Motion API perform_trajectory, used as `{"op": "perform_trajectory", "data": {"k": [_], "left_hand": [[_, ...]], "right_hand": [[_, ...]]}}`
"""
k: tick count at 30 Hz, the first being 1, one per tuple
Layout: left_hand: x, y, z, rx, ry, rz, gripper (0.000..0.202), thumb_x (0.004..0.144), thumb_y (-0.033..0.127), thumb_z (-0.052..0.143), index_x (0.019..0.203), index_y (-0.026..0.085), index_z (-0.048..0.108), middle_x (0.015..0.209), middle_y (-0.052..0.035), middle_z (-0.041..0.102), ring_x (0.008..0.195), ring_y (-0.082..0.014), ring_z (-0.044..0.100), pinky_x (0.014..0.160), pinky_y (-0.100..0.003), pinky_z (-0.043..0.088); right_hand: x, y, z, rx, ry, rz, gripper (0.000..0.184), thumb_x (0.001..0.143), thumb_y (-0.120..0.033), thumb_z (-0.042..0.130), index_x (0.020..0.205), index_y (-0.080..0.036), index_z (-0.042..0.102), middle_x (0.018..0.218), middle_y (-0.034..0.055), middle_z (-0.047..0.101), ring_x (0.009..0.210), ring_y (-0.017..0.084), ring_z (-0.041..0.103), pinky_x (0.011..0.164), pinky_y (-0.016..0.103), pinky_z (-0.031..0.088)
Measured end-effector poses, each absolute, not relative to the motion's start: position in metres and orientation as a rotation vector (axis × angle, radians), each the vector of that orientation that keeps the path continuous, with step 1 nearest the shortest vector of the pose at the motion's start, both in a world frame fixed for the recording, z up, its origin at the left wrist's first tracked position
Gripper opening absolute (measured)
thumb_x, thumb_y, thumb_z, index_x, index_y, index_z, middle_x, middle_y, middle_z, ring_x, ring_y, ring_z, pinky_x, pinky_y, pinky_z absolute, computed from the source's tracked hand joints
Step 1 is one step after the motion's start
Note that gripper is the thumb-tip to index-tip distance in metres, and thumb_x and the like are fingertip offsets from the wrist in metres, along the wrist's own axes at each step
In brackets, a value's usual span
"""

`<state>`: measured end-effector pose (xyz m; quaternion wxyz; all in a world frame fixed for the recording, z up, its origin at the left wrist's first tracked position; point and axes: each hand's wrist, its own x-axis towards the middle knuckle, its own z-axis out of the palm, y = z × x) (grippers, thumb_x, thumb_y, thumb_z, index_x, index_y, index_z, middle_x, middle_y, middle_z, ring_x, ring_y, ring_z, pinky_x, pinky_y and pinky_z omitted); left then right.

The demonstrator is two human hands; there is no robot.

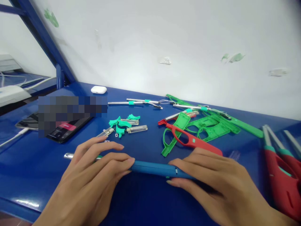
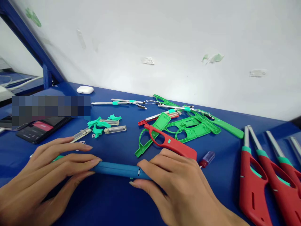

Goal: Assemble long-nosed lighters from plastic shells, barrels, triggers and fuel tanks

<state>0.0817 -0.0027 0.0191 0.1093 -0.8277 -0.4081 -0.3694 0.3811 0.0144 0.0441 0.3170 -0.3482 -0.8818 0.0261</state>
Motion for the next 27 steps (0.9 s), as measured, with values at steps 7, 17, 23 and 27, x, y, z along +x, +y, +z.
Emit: {"op": "perform_trajectory", "data": {"k": [7, 17, 23, 27], "left_hand": [[0.076, -0.017, 0.011, -2.623, -1.281, -0.827, 0.050, 0.114, 0.009, 0.062, 0.161, 0.024, 0.062, 0.138, -0.0022, 0.079, 0.145, -0.0269, 0.057, 0.139, -0.048, 0.034], [0.083, -0.016, 0.021, -2.550, -1.241, -0.950, 0.035, 0.113, 0.002, 0.059, 0.126, 0.032, 0.074, 0.094, 0.0067, 0.076, 0.100, -0.0202, 0.058, 0.125, -0.038, 0.036], [0.080, -0.021, 0.018, -2.492, -1.243, -0.920, 0.043, 0.114, 0.000, 0.059, 0.132, 0.035, 0.076, 0.095, 0.0090, 0.079, 0.101, -0.0218, 0.055, 0.127, -0.040, 0.035], [0.075, -0.021, 0.013, -2.510, -1.235, -0.921, 0.049, 0.114, -0.002, 0.058, 0.138, 0.035, 0.078, 0.098, 0.0063, 0.079, 0.102, -0.0236, 0.055, 0.124, -0.046, 0.036]], "right_hand": [[0.378, 0.012, 0.041, -0.907, -2.300, -0.178, 0.046, 0.130, -0.040, 0.043, 0.107, -0.025, 0.079, 0.085, -0.0016, 0.088, 0.071, 0.015, 0.085, 0.059, 0.029, 0.061], [0.376, 0.012, 0.034, -0.821, -2.367, -0.242, 0.039, 0.131, -0.036, 0.043, 0.118, -0.028, 0.080, 0.090, -0.0058, 0.089, 0.072, 0.012, 0.086, 0.070, 0.026, 0.066], [0.385, 0.006, 0.020, -0.974, -2.298, -0.267, 0.050, 0.123, -0.066, 0.049, 0.131, -0.031, 0.084, 0.113, 0.0027, 0.095, 0.090, 0.029, 0.094, 0.063, 0.037, 0.079], [0.385, 0.004, 0.011, -1.195, -2.085, -0.100, 0.043, 0.119, -0.073, 0.054, 0.122, -0.039, 0.081, 0.113, -0.0035, 0.094, 0.098, 0.026, 0.094, 0.080, 0.040, 0.081]]}}
